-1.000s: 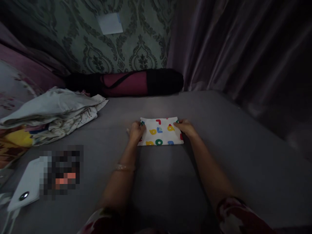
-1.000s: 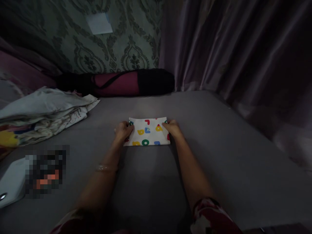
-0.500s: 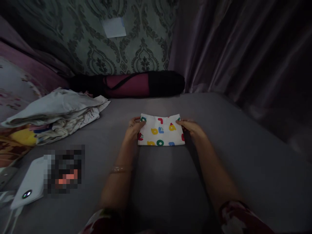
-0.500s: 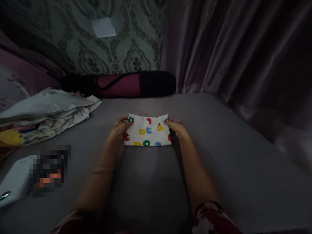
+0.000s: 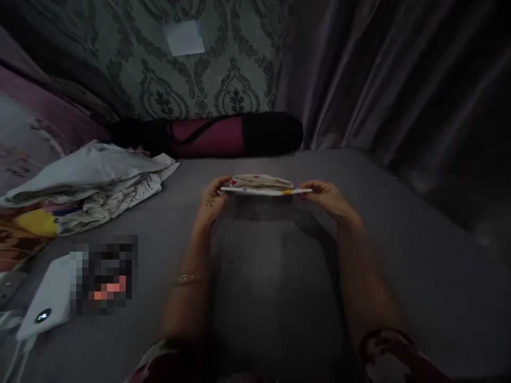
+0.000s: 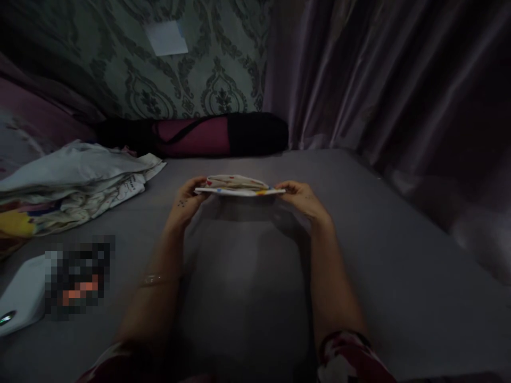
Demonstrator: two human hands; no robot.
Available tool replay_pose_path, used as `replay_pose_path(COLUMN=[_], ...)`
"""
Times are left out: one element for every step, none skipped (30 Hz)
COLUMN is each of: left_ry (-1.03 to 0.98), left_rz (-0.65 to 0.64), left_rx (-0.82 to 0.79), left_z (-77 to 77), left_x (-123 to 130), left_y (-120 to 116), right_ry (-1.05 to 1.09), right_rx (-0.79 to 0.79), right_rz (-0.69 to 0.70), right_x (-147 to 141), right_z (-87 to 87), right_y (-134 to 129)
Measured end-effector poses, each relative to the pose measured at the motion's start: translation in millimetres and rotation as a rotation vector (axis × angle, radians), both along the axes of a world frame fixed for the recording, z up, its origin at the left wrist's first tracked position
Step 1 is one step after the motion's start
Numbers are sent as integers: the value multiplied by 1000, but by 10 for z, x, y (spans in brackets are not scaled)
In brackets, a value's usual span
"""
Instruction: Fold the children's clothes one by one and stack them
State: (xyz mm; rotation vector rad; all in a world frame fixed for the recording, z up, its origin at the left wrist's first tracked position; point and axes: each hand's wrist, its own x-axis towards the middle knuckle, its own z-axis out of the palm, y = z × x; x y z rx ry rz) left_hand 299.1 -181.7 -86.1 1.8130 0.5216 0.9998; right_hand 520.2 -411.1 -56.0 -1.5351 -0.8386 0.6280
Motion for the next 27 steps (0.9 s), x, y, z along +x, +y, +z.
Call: replay_pose_path(left_ry=[86, 178, 266, 341, 400, 443, 475, 498, 523, 559, 604, 650, 692, 729, 752, 760, 760, 757, 754, 753, 756, 757, 750, 737, 711, 687, 663], left_rz=[-74, -156, -243, -324, -392, -443, -473, -486, -489, -493, -508, -531, -556, -577, -580, -557, -513, -455, -389, -324, -257, -197, -144, -100, -84, -84, -94], left_rx=[-5, -13, -25, -38, -50, -57, -56, -48, -35, -18, -1, 12, 24, 37, 50, 66, 83, 103, 123, 140, 150, 154, 152, 144, 139, 139, 160], left_z=[-5, 0, 14, 32, 50, 66, 77, 81, 79, 73, 66, 60, 56, 57, 60, 66, 72, 78, 81, 81, 78, 71, 62, 50, 35, 19, 1], left_x=[-43, -89, -132, -172, -206, -232, -251, -263, -269, -273, -276, -280, -285, -291, -296, -297, -293, -279, -253, -214, -162, -98, -26, 50, 126, 199, 263], left_y=[8, 11, 11, 8, 4, 2, 1, 2, 5, 11, 18, 27, 36, 46, 55, 60, 61, 54, 37, 8, -34, -89, -156, -234, -319, -406, -492], right_ry=[19, 38, 50, 54, 52, 47, 39, 30, 22, 13, 2, -10, -26, -51, -88, -138, -199, -268, -339, -405, -466, -520, -568, -616, -664, -718, -777], right_rx=[-74, -133, -176, -208, -238, -271, -312, -357, -399, -432, -458, -477, -497, -522, -552, -579, -601, -615, -621, -623, -623, -620, -610, -588, -548, -506, -481], right_rz=[58, 114, 160, 198, 229, 254, 277, 301, 325, 345, 361, 372, 380, 383, 381, 375, 365, 344, 312, 271, 220, 162, 107, 56, 23, 11, 17], right_x=[22, 39, 50, 58, 62, 64, 66, 69, 73, 80, 89, 100, 115, 131, 147, 161, 170, 169, 156, 127, 81, 16, -64, -158, -260, -367, -473], right_z=[-12, -18, -19, -17, -14, -12, -12, -16, -22, -30, -38, -46, -51, -54, -53, -51, -47, -45, -45, -51, -63, -84, -112, -148, -190, -235, -280], right_y=[-37, -70, -98, -120, -135, -144, -147, -146, -144, -141, -140, -141, -145, -149, -154, -155, -151, -138, -112, -73, -19, 48, 125, 207, 290, 367, 435])
